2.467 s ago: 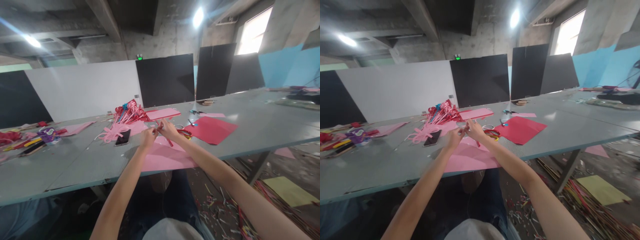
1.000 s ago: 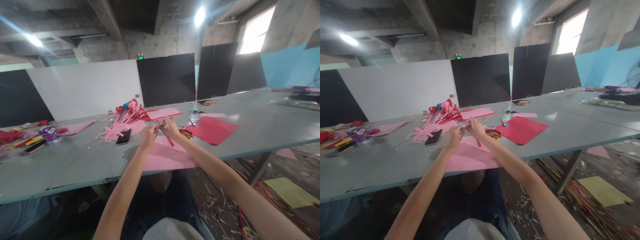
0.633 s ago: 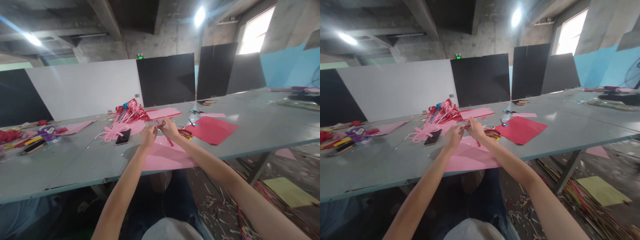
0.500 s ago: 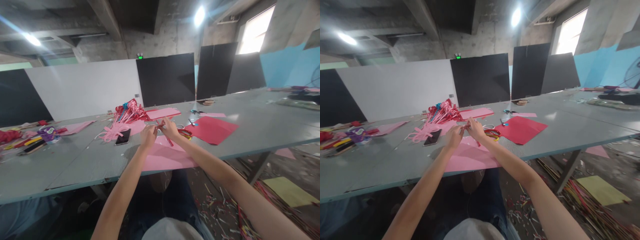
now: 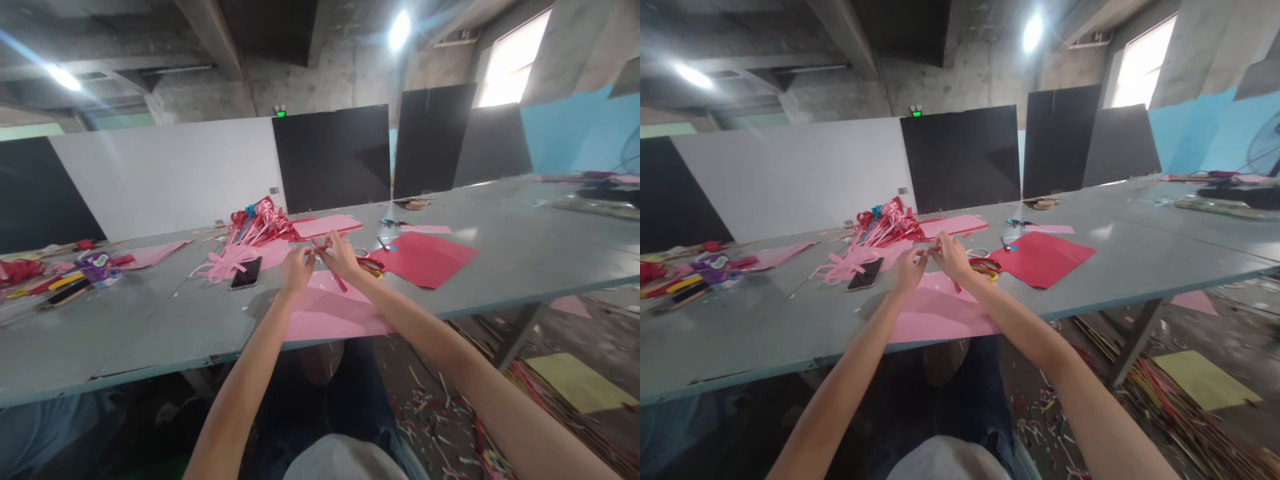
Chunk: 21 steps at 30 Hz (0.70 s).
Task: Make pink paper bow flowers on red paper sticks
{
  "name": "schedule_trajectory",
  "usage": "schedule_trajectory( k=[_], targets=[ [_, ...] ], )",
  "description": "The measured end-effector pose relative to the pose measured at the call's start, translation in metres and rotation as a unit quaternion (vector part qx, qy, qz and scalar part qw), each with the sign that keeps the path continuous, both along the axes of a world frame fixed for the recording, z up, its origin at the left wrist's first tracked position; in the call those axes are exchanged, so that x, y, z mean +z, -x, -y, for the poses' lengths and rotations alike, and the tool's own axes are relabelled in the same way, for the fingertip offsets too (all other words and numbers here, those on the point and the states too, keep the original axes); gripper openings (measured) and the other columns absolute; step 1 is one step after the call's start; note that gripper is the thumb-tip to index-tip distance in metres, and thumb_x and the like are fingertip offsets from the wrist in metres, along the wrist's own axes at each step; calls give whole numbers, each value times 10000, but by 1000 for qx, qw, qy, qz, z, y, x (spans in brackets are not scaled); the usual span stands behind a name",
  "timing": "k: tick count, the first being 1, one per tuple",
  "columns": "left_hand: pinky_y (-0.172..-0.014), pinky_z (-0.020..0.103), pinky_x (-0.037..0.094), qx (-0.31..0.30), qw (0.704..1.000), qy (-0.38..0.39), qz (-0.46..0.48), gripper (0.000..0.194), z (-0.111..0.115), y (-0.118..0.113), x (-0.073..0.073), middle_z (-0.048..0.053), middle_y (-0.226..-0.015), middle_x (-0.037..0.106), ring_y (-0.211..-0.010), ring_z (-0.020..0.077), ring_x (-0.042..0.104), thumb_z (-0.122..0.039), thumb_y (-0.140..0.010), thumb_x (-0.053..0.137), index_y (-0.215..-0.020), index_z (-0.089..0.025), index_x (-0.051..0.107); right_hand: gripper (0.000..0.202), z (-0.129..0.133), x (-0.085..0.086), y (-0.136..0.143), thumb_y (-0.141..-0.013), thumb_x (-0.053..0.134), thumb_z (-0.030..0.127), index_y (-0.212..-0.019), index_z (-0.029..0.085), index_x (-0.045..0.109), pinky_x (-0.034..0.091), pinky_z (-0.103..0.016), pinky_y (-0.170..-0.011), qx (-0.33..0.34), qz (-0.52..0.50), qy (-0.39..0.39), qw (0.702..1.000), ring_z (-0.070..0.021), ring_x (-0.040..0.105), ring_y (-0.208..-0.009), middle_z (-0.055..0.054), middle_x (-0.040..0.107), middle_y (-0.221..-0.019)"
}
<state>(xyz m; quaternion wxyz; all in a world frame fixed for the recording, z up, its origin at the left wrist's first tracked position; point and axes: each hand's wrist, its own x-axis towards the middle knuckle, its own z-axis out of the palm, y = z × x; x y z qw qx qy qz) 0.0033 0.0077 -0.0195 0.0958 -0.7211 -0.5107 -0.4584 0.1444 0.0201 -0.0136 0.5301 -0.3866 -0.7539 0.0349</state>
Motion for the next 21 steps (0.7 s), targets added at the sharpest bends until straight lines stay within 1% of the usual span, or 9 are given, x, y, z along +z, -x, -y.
schedule_trajectory(
  k=[4, 8, 15, 21],
  targets=[
    [-729, 282, 470, -42, 996, 47, 59, 178, 1, 0, 4, 48, -889, 700, -853, 180, 634, -275, -834, 489, -851, -197, 649, 100, -1, -2, -1, -792, 505, 243, -856, 219, 433, 392, -317, -719, -15, 17, -28, 999, -230, 591, -790, -39, 677, -834],
    [-756, 296, 477, -65, 992, 57, 89, 200, 0, 1, 4, 46, -890, 709, -859, 188, 644, -310, -823, 502, -854, -193, 661, 68, 2, -1, -1, -807, 497, 245, -848, 212, 454, 384, -321, -734, -20, 39, -42, 998, -224, 575, -775, -49, 656, -839],
    [-775, 325, 477, -48, 993, 53, 89, 163, 1, 0, 4, 60, -858, 710, -835, 205, 649, -261, -795, 519, -829, -177, 654, 23, 3, -2, 1, -808, 485, 208, -817, 206, 465, 374, -321, -751, -23, 64, -74, 995, -223, 569, -793, -55, 638, -823],
    [-771, 322, 471, -30, 997, 32, 66, 159, 3, 0, 5, 60, -854, 702, -841, 207, 639, -277, -804, 506, -817, -185, 634, 40, 4, -4, 3, -793, 482, 206, -823, 213, 457, 383, -333, -755, -27, 43, -62, 997, -225, 571, -784, -49, 643, -819]
  ],
)
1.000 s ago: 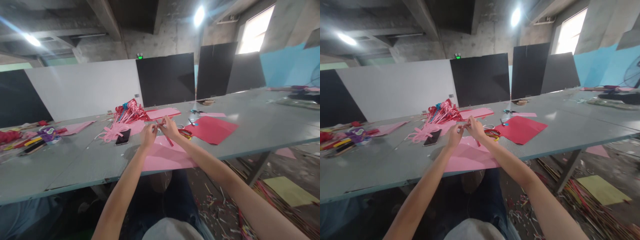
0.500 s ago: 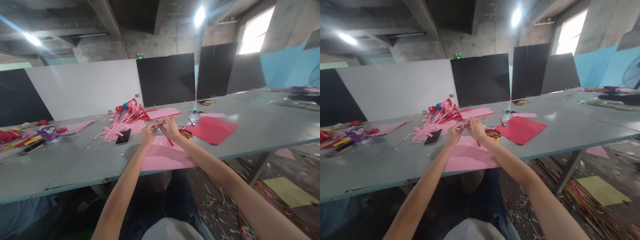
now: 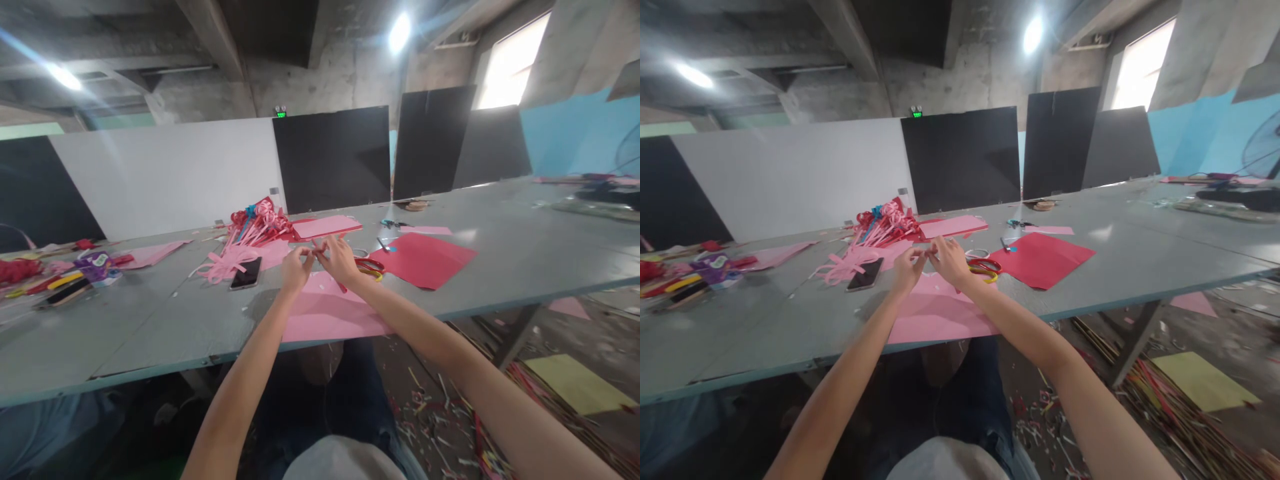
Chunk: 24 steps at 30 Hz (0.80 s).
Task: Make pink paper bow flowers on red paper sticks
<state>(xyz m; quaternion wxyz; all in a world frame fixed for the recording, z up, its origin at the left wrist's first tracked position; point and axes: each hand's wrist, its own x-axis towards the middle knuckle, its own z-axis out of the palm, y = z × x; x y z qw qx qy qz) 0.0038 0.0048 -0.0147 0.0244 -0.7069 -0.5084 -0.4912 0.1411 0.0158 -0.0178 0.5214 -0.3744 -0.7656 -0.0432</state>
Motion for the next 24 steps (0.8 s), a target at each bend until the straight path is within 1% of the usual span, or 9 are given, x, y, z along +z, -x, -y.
schedule_trajectory(
  k=[3, 7, 13, 15, 19, 21, 24],
  targets=[
    [-761, 318, 462, 13, 1000, -17, -17, 157, 0, 0, -1, 61, -857, 694, -850, 208, 630, -281, -818, 493, -821, -184, 617, 72, 1, 0, 0, -769, 493, 207, -822, 215, 446, 389, -332, -743, 1, -21, 8, 1000, -227, 573, -785, -46, 641, -820],
    [-761, 305, 446, 11, 998, -45, -41, 134, 0, 1, -2, 58, -847, 679, -848, 198, 616, -267, -826, 495, -819, -184, 600, 97, 2, 1, 1, -756, 492, 222, -827, 224, 426, 397, -326, -729, 7, -43, 13, 999, -223, 577, -785, -38, 642, -823],
    [-772, 300, 418, 30, 997, -49, -58, 78, 0, 1, 1, 44, -842, 673, -855, 195, 611, -222, -801, 532, -817, -184, 599, 143, 3, 3, 2, -758, 494, 239, -791, 235, 354, 401, -328, -748, 33, -60, 18, 998, -223, 599, -792, -37, 667, -807],
    [-773, 299, 415, 25, 997, -44, -64, 69, 1, 2, 3, 39, -839, 679, -853, 195, 616, -216, -793, 538, -806, -183, 598, 154, 2, 5, 2, -753, 479, 220, -793, 238, 332, 401, -336, -764, 53, -56, 27, 997, -226, 605, -807, -32, 680, -808],
    [-761, 302, 412, 16, 995, -27, -93, 72, 5, 3, 9, 38, -818, 689, -838, 199, 626, -238, -784, 554, -762, -188, 600, 196, 1, 10, -3, -704, 457, 159, -799, 242, 307, 405, -348, -781, 100, -36, 45, 993, -226, 610, -832, -26, 691, -813],
    [-760, 305, 410, 7, 994, -29, -109, 88, 7, 4, 11, 36, -799, 690, -823, 198, 629, -250, -784, 559, -733, -191, 600, 195, 0, 11, -7, -699, 452, 166, -795, 243, 301, 416, -343, -762, 124, -33, 58, 990, -219, 611, -811, -30, 684, -807],
    [-776, 304, 410, -24, 991, -32, -128, 90, 8, 6, 12, 31, -801, 693, -812, 186, 631, -247, -786, 557, -733, -195, 607, 183, 0, 13, -11, -701, 440, 179, -781, 242, 289, 428, -326, -717, 169, -31, 83, 982, -201, 608, -768, -36, 665, -794]
  ],
)
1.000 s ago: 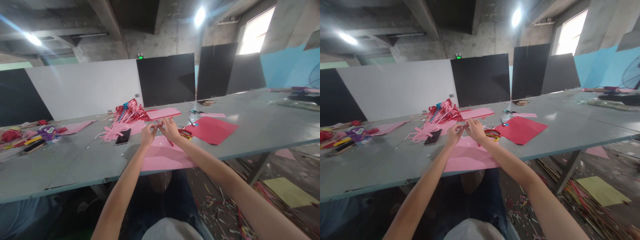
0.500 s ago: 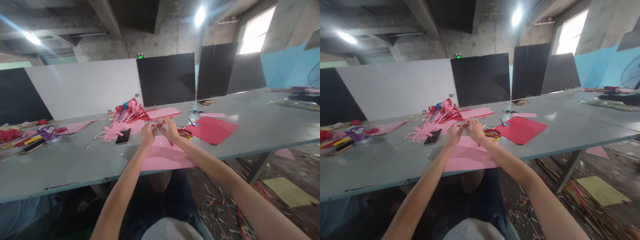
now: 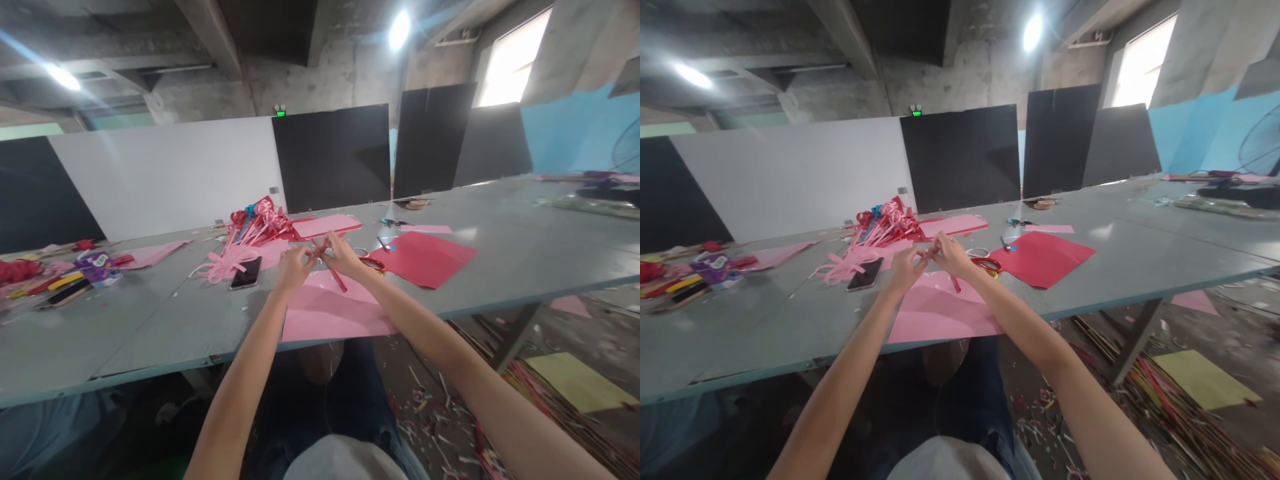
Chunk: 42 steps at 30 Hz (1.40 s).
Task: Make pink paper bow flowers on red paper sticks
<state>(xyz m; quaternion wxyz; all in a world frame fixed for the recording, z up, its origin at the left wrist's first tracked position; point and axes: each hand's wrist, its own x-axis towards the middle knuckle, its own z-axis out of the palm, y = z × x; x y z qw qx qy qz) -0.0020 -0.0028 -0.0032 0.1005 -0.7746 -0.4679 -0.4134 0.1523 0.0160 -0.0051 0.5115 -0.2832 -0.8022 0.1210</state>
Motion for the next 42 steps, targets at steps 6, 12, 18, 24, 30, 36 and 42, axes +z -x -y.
schedule_trajectory(
  k=[6, 12, 18, 24, 30, 36, 42],
  targets=[
    [-754, 287, 429, -52, 998, 9, 15, 85, -4, 6, -2, 21, -801, 686, -789, 173, 625, -235, -776, 537, -766, -186, 607, 172, 3, 2, -3, -704, 437, 185, -775, 238, 289, 422, -308, -688, 41, -20, 40, 998, -182, 598, -764, -15, 639, -794],
    [-731, 272, 451, -94, 990, 51, 96, 149, -4, 8, -3, 18, -791, 671, -789, 162, 618, -253, -807, 468, -773, -182, 595, 201, 5, 3, -3, -744, 489, 261, -790, 234, 296, 406, -317, -691, 52, -54, 60, 995, -185, 587, -745, -25, 641, -793],
    [-766, 290, 459, -96, 983, 78, 139, 124, -4, 8, -3, 22, -790, 681, -801, 167, 625, -279, -760, 535, -750, -175, 603, 220, 7, 4, -3, -748, 523, 279, -798, 230, 314, 397, -300, -680, 45, -69, 62, 995, -171, 585, -735, -16, 647, -792],
    [-744, 291, 450, -97, 979, 103, 150, 151, -4, 9, -3, 25, -795, 688, -777, 170, 631, -301, -769, 537, -783, -176, 621, 256, 10, 5, -3, -726, 561, 284, -811, 227, 327, 398, -301, -673, 36, -62, 61, 996, -178, 597, -733, -29, 674, -797],
    [-752, 296, 443, -71, 983, 96, 143, 186, -5, 9, -5, 34, -811, 691, -806, 181, 632, -351, -768, 565, -797, -181, 635, 303, 4, 1, -4, -710, 601, 307, -816, 229, 328, 394, -280, -630, 54, -65, 74, 994, -180, 607, -725, -37, 690, -795],
    [-752, 302, 445, -15, 990, 74, 122, 145, -2, 7, -3, 34, -836, 698, -834, 196, 635, -312, -767, 576, -805, -190, 645, 384, 0, -2, -5, -666, 659, 342, -826, 234, 327, 403, -288, -640, 54, -62, 78, 994, -186, 611, -723, -27, 701, -791],
    [-739, 280, 448, -22, 997, 26, 71, 145, -6, 6, -7, 27, -857, 701, -838, 181, 639, -277, -813, 526, -837, -202, 647, 264, -1, -3, 0, -685, 556, 248, -806, 236, 321, 429, -325, -697, 14, -82, 47, 995, -201, 633, -767, -15, 685, -758]
  ],
)
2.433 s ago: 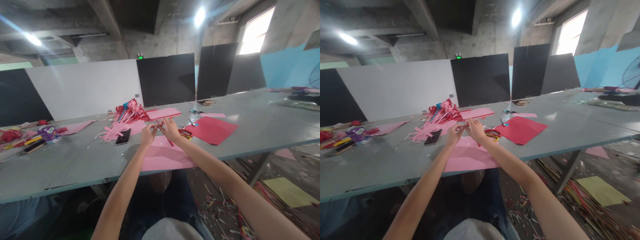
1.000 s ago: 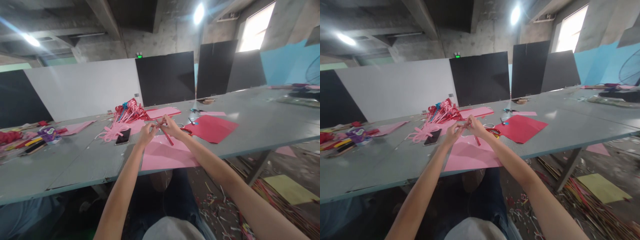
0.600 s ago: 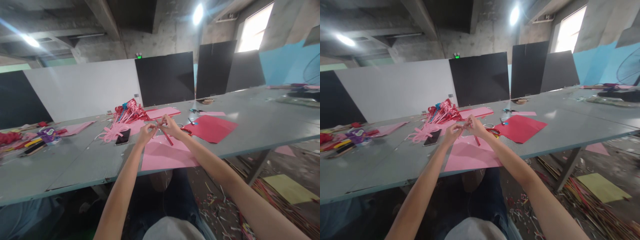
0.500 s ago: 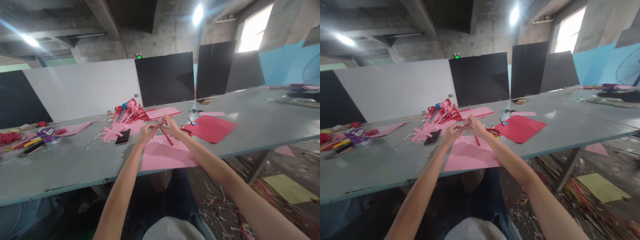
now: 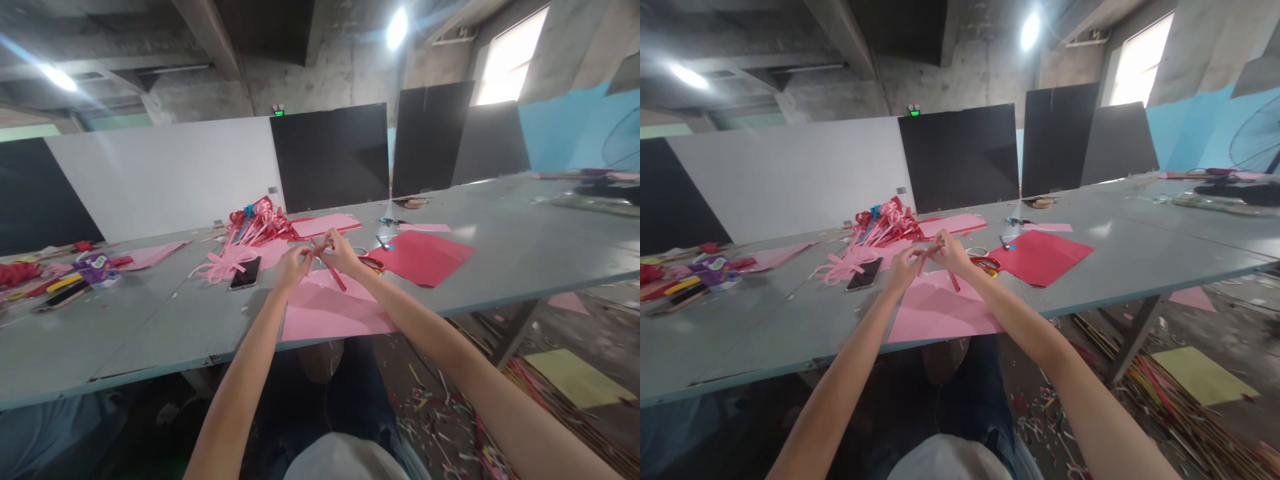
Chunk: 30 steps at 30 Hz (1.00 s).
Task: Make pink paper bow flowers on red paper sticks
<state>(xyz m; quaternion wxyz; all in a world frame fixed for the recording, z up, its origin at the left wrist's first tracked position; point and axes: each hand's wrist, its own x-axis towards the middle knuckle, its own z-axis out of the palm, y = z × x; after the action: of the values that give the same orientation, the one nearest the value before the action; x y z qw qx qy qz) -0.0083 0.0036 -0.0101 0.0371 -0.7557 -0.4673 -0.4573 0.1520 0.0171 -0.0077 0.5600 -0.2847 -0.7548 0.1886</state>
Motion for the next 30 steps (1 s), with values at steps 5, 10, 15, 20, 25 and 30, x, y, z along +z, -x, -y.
schedule_trajectory(
  k=[5, 10, 15, 20, 25, 30],
  targets=[
    [-726, 290, 439, 44, 995, -61, -61, 118, -2, 0, -2, 39, -823, 699, -815, 192, 636, -265, -807, 550, -815, -199, 648, 259, 0, 0, 2, -657, 527, 204, -817, 234, 325, 440, -337, -709, -35, 5, 3, 999, -200, 632, -754, -7, 679, -754],
    [-729, 307, 420, 57, 989, -81, -112, 138, 4, -2, 2, 55, -817, 702, -810, 206, 631, -300, -811, 563, -817, -203, 662, 279, 0, -1, 2, -646, 537, 226, -830, 233, 326, 417, -322, -660, -49, 24, 2, 998, -206, 616, -737, -16, 690, -781],
    [-736, 315, 405, 72, 987, -81, -123, 184, 10, -5, 5, 64, -797, 699, -791, 204, 620, -333, -831, 537, -819, -212, 675, 279, -3, -3, 2, -669, 538, 241, -843, 239, 320, 407, -327, -677, -65, 25, -18, 997, -206, 607, -727, -20, 700, -779],
    [-736, 308, 402, 89, 985, -85, -118, 181, 13, -8, 5, 65, -820, 699, -806, 201, 615, -312, -838, 527, -844, -215, 680, 277, -3, -4, 3, -683, 538, 249, -858, 237, 323, 407, -320, -662, -77, 18, -27, 997, -207, 600, -709, -28, 700, -781],
    [-757, 325, 407, 98, 984, -80, -126, 185, 10, -8, 2, 77, -851, 701, -825, 219, 616, -291, -837, 522, -865, -219, 690, 256, 0, -2, 1, -710, 532, 243, -857, 239, 323, 403, -323, -682, -76, 51, -21, 996, -227, 619, -771, -35, 700, -817],
    [-768, 338, 411, 85, 984, -81, -134, 193, 7, -6, -1, 86, -842, 699, -832, 229, 617, -275, -839, 510, -864, -207, 689, 251, 3, 0, 1, -714, 524, 229, -822, 244, 299, 397, -329, -689, -70, 60, -15, 996, -240, 625, -802, -38, 701, -811]
  ],
)
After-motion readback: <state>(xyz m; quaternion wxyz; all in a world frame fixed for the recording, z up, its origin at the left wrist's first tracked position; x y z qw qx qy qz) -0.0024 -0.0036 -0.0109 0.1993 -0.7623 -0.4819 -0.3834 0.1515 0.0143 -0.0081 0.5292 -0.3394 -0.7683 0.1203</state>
